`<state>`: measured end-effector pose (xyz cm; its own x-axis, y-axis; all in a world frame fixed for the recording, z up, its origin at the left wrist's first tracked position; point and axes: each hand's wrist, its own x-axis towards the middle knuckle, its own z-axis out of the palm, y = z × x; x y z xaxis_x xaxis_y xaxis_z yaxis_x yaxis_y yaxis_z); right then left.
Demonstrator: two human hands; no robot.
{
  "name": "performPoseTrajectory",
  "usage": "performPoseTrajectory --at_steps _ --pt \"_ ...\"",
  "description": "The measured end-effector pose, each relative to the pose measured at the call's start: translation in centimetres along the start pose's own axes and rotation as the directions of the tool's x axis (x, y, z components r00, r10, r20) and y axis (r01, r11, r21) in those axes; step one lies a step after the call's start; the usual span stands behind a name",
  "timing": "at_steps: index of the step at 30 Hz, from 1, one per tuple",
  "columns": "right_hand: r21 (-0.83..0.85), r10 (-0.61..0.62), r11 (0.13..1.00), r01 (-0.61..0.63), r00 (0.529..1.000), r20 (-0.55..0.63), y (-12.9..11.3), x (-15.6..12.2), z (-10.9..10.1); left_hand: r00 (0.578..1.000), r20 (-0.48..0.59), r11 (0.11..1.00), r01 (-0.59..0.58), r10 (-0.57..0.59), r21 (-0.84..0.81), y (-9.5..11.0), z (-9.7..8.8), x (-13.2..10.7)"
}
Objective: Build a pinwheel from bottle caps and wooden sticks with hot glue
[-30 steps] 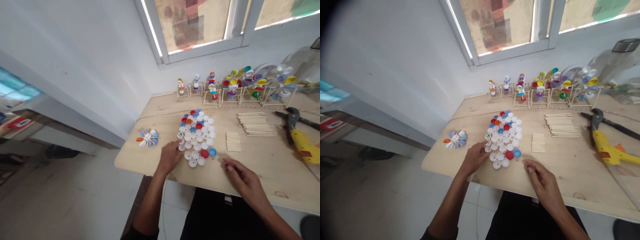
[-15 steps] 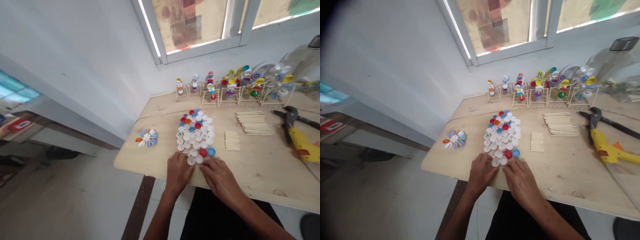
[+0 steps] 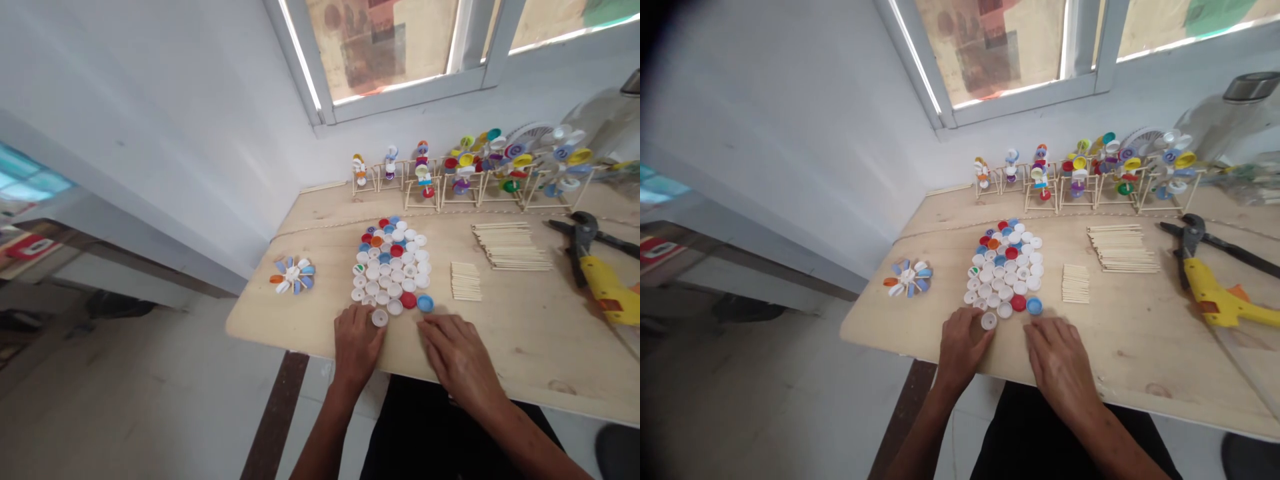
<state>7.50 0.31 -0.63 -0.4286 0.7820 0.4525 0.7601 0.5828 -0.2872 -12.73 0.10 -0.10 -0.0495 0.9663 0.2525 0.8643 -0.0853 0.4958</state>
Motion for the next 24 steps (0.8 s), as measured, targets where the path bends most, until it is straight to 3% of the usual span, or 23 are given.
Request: performPoseTrajectory --at_steps 4,9,14,18,21,24 --pt "-0.055 0.013 0.998 -0.011 1.0 0.021 0.8 0.5 0.0 0.999 -0.026 0.999 -0.022 0.021 -0.036 0.1 0.4 0.2" --pt "0.001 -0.018 1.0 0.018 1.0 -0.014 0.6 1.3 0.5 0.998 -0.059 0.994 -0.04 0.034 -0.097 0.1 0.7 0.1" --pt "0.041 0.036 0.999 -0.034 0.998 -0.048 1.1 0.3 0.1 0.996 -0.091 0.986 0.003 -0.018 -0.165 -0.2 0.8 -0.5" --pt "0.093 0.087 0.992 -0.081 0.994 -0.067 1.6 -0.6 0.0 0.982 -0.175 0.963 0.025 -0.074 -0.267 -0.3 0.4 -0.6" --pt "0.169 0.13 0.979 -0.112 0.987 -0.098 1.1 -0.5 -0.2 0.973 -0.211 0.948 0.024 -0.095 -0.317 0.5 -0.5 -0.7" --pt "0.276 0.154 0.952 -0.129 0.985 -0.072 -0.1 0.1 -0.8 0.975 -0.22 0.924 -0.077 -0.008 -0.374 2.7 -1.4 -0.9"
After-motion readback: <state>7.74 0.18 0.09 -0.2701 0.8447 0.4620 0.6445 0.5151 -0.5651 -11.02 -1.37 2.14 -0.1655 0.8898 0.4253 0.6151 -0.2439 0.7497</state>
